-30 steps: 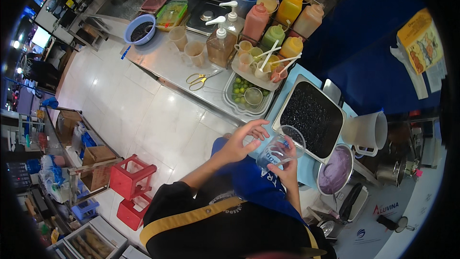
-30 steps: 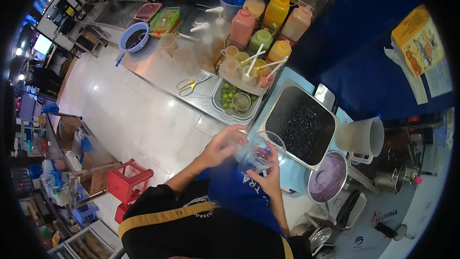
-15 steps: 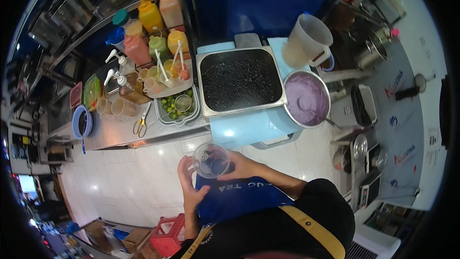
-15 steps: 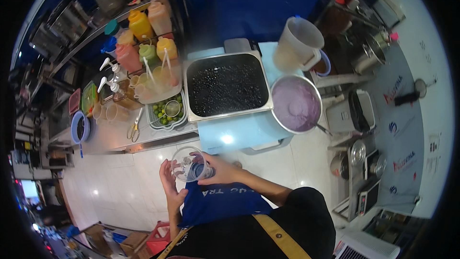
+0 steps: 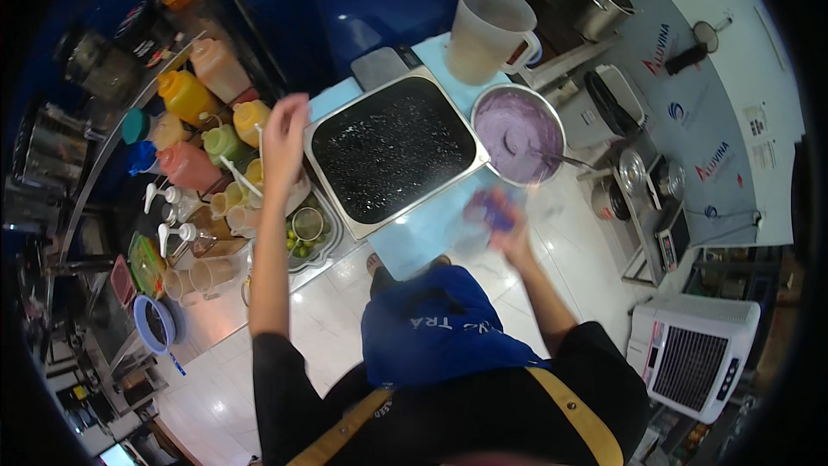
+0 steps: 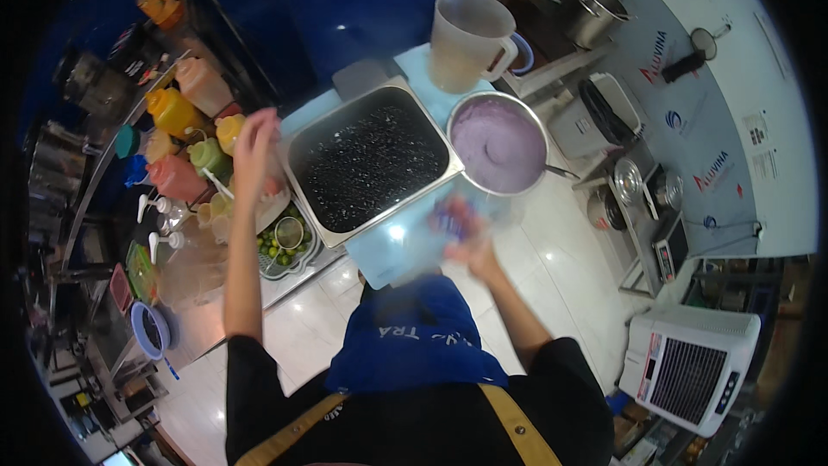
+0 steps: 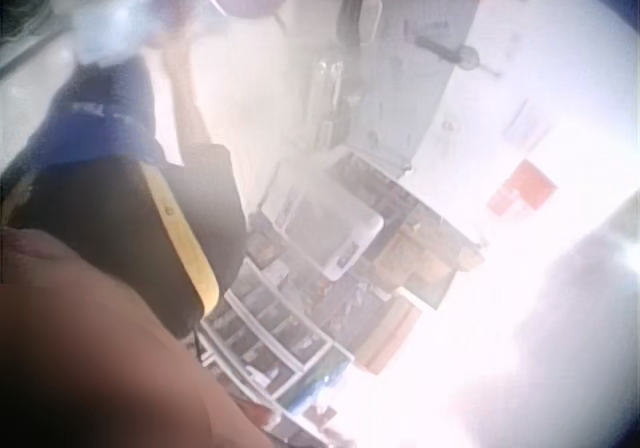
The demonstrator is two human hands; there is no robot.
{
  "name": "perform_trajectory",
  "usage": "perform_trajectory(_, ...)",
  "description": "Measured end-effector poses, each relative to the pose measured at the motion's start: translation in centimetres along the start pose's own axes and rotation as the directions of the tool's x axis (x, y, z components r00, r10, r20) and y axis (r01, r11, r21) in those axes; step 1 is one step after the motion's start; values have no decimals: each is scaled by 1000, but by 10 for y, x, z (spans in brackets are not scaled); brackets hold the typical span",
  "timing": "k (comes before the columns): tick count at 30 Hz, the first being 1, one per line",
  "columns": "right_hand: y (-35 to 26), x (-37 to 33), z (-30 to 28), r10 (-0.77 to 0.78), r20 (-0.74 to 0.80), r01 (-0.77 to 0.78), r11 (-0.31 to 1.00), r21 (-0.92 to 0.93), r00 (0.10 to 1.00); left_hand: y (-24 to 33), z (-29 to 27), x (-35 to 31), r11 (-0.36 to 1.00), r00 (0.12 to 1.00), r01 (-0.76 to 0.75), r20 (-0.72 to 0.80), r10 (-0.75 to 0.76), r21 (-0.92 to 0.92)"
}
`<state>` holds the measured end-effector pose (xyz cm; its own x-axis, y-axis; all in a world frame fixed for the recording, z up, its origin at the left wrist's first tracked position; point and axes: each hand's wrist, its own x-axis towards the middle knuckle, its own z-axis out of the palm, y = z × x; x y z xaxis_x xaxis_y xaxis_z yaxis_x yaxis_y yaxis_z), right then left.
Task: The person scoops a purple paste into a plastic cup, adds ice and a liquid, then seals the cup with a lid. The person uses a spoon and a pink spatula to transfer and smooth the paste, and a scoop to add ice.
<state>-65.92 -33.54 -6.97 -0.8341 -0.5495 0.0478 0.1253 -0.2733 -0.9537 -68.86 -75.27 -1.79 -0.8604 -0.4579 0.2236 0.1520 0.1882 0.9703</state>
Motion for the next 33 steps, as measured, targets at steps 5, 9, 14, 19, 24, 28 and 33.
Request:
perform_trajectory(5, -93, 188, -9, 14, -122, -3, 995, 95, 992, -100, 49, 147, 788, 772, 537, 200, -603, 301)
perform_trajectory(9, -88, 307, -4, 206, -60, -212, 890, -403, 977, -162, 82, 183, 569, 567, 789, 82, -820, 232)
perform_trajectory(14, -10, 411, -34, 340, 27, -303, 870, -389, 940, -208, 112, 199, 449, 432, 875, 124, -893, 182)
perform_trajectory(19, 49, 449, -55, 460, 37, -425, 845, -326, 887, -225, 115, 198, 467, 444, 878, 184, -877, 107)
perform_trajectory(24, 83, 459, -69, 568, -201, -550, 550, -628, 798, -207, 147, 204, 286, 284, 958, 81, -955, 7)
perform_trajectory(28, 84, 457, -78, 582, -197, -600, 661, -451, 789, -178, 164, 206, 370, 380, 925, 245, -892, -86)
perform_trajectory(33, 83, 455, -78, 495, -248, -551, 784, -286, 833, -169, 167, 210, 412, 524, 840, 333, -784, -354)
